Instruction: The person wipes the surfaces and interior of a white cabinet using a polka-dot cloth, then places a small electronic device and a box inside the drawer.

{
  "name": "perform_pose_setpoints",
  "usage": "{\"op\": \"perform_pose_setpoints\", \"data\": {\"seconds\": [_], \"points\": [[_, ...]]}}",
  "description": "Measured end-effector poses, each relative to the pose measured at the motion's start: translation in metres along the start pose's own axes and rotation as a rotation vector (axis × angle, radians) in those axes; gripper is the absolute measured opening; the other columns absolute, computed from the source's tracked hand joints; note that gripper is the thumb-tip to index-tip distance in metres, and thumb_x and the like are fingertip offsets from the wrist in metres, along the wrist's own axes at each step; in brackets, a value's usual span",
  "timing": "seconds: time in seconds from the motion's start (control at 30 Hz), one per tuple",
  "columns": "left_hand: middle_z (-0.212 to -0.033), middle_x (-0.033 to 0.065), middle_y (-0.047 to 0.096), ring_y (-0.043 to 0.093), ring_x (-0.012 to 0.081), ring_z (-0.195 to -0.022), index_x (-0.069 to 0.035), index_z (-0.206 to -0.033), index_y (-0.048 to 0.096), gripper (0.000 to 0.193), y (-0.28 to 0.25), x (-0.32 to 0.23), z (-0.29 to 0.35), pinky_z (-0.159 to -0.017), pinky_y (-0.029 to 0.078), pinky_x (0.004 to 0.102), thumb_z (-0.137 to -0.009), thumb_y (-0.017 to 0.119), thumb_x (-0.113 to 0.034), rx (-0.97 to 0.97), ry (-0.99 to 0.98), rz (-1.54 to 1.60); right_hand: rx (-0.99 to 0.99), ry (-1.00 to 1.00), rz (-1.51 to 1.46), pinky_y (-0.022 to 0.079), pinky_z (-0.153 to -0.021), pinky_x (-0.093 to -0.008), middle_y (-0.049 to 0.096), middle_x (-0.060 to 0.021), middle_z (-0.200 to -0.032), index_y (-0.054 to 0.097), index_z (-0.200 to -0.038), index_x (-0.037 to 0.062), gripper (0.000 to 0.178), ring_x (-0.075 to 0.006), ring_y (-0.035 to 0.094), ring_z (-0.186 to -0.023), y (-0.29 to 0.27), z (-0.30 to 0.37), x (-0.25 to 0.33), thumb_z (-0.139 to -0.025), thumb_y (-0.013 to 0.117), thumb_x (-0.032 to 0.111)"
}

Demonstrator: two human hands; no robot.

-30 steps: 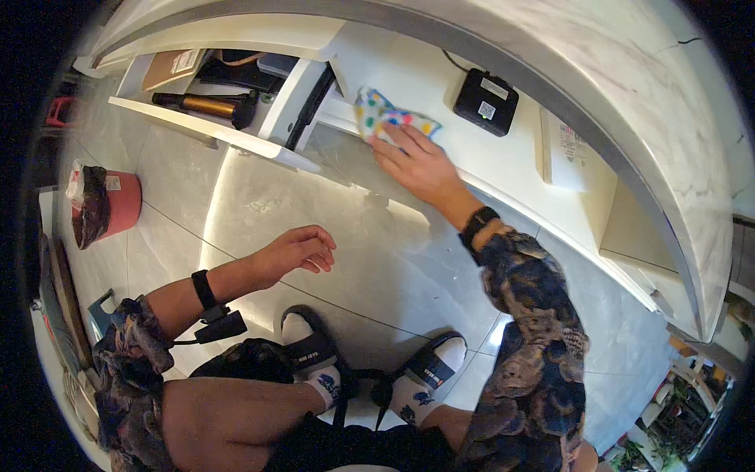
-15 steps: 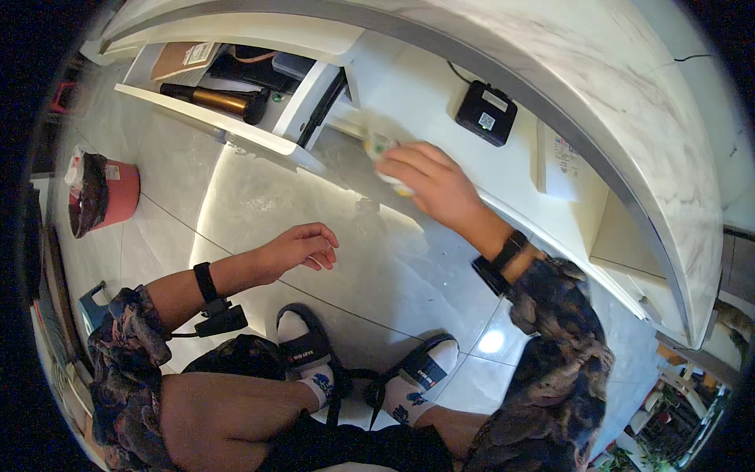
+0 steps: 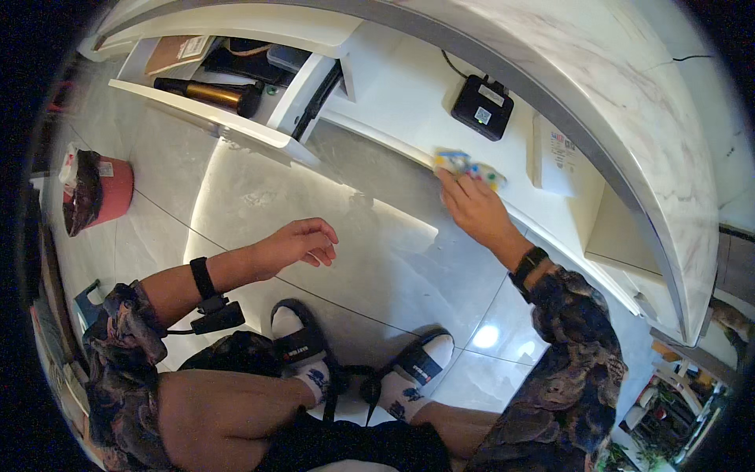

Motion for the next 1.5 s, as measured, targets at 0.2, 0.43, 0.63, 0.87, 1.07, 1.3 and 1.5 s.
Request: {"op": "perform_pose_setpoints", "data": {"seconds": [0.2,0.43,0.63,0.87,1.07,1.3,1.5], "points": [[-0.09,0.0042,0.061,0.061,0.0145,-0.086,-0.009,-0.101,0.055,0.017,0.001,0.0,0.0,-0.078,0.046,0.029,-0.09,0.049,-0.02,0.032,0.035,0.012,1.034,0.423,-0.212,0.052,-0.068,-0.0381,0.066,-0.0154,-0.088,0.063,-0.088,0.0017,0.019,-0.0279,0.065,-0.083,-0.038,0.041,-0.01,-0.077,0.06,0.017],[-0.09,0.0048,0.061,0.059,0.0141,-0.084,-0.008,-0.101,0.054,0.016,-0.003,-0.004,-0.012,-0.078,0.046,0.0277,-0.09,0.049,-0.019,0.031,0.046,-0.001,0.749,0.617,-0.897,0.051,-0.073,-0.0414,0.064,-0.0203,-0.084,0.057,-0.099,0.0051,0.023,-0.037,0.063,-0.079,-0.015,0.107,-0.003,-0.08,0.058,0.019],[-0.089,0.0055,0.061,0.06,0.0144,-0.084,-0.008,-0.101,0.054,0.015,0.017,-0.018,-0.037,-0.077,0.047,0.0281,-0.091,0.049,-0.018,0.107,0.001,-0.071,0.295,1.054,-1.187,0.05,-0.078,-0.0354,0.062,-0.0154,-0.095,0.056,-0.105,0.0053,0.019,-0.0286,0.062,-0.087,0.008,0.165,0.034,-0.087,0.055,0.013],[-0.089,0.0059,0.061,0.06,0.015,-0.084,-0.007,-0.1,0.054,0.015,0.022,-0.028,-0.053,-0.077,0.048,0.0286,-0.091,0.048,-0.017,0.146,-0.032,-0.152,-0.255,1.463,-0.708,0.047,-0.08,-0.0365,0.054,-0.0156,-0.1,0.054,-0.109,0.0022,0.025,-0.0299,0.057,-0.091,0.013,0.214,0.037,-0.085,0.057,0.005],[-0.092,0.0055,0.06,0.059,0.0143,-0.086,-0.009,-0.1,0.055,0.017,0.032,-0.036,-0.058,-0.077,0.047,0.029,-0.092,0.047,-0.022,0.182,0.007,-0.157,-0.653,1.62,-0.422,0.04,-0.088,-0.0412,0.048,-0.0189,-0.105,0.049,-0.11,-0.0021,0.028,-0.0329,0.049,-0.097,0.038,0.211,-0.011,-0.086,0.056,0.01],[-0.091,0.0067,0.06,0.06,0.0161,-0.085,-0.007,-0.101,0.055,0.017,0.008,-0.025,-0.044,-0.078,0.048,0.0292,-0.092,0.048,-0.019,0.133,0.005,-0.095,-0.774,1.303,-0.357,0.034,-0.095,-0.0432,0.048,-0.0183,-0.105,0.053,-0.105,0.0018,0.034,-0.0372,0.044,-0.107,0.059,0.036,0.04,-0.073,0.059,-0.003],[-0.093,0.0062,0.061,0.06,0.0145,-0.086,-0.009,-0.101,0.054,0.017,-0.005,-0.012,-0.016,-0.077,0.046,0.0284,-0.091,0.047,-0.02,0.048,0.008,-0.014,-0.798,1.157,-0.568,0.039,-0.095,-0.0419,0.048,-0.0142,-0.111,0.059,-0.107,0.0066,0.044,-0.0355,0.045,-0.109,0.058,-0.087,0.079,-0.065,0.064,-0.006]]}}
Point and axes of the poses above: each hand's wrist, its own z-axis away from the middle knuckle, its own y-axis out of the palm, x = y × z, the point moved 1 cm from there along -z, towards the middle knuckle
